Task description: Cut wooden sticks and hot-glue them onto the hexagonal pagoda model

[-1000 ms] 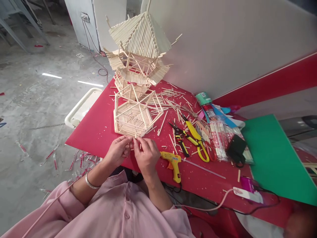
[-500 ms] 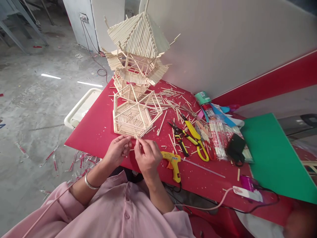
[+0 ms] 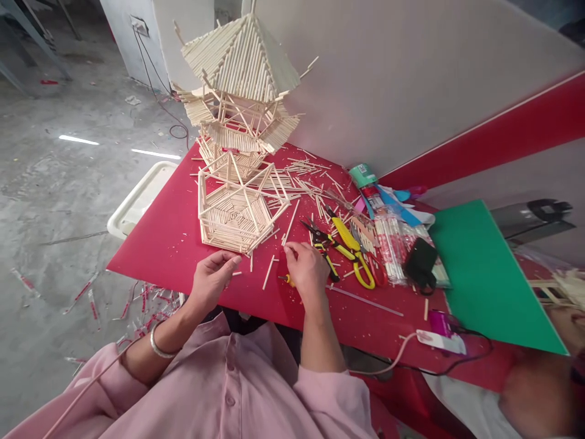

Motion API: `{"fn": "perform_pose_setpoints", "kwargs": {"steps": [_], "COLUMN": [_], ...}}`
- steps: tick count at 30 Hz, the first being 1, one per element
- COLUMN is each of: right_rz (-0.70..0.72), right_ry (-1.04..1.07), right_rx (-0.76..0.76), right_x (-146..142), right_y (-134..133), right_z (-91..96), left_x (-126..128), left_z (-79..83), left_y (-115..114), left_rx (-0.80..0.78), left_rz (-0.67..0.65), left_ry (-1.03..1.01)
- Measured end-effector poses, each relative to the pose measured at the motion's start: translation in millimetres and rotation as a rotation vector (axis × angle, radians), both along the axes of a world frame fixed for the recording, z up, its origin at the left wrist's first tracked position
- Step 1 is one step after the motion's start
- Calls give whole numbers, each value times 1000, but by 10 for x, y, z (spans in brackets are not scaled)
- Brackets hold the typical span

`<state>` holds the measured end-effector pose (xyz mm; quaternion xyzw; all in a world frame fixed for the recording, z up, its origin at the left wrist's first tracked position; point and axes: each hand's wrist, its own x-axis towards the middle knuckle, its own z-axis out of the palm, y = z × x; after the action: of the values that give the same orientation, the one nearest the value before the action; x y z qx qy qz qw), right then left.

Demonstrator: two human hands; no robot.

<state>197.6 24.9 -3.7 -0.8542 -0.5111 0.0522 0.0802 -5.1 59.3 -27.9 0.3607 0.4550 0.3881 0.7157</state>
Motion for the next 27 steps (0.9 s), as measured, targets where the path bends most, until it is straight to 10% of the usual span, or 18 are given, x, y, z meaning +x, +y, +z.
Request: {"fn": "perform_pose_setpoints", "kwargs": {"steps": [9,19,27], "right_rz": [37,131,285], "right_ry": [-4,475,303], "right_rx": [-27,248,428], "right_x": [1,-621,-944], "right_y": [459,-146,-92], "right_z": [-128,80,25], "left_x": [-47,-7,-79], "left_z": [20,92,137], "left_y": [14,134,202], "left_rx": [-20,-191,-281], "left_rz": [35,-9,-98], "left_ry": [27,-150,-228]}}
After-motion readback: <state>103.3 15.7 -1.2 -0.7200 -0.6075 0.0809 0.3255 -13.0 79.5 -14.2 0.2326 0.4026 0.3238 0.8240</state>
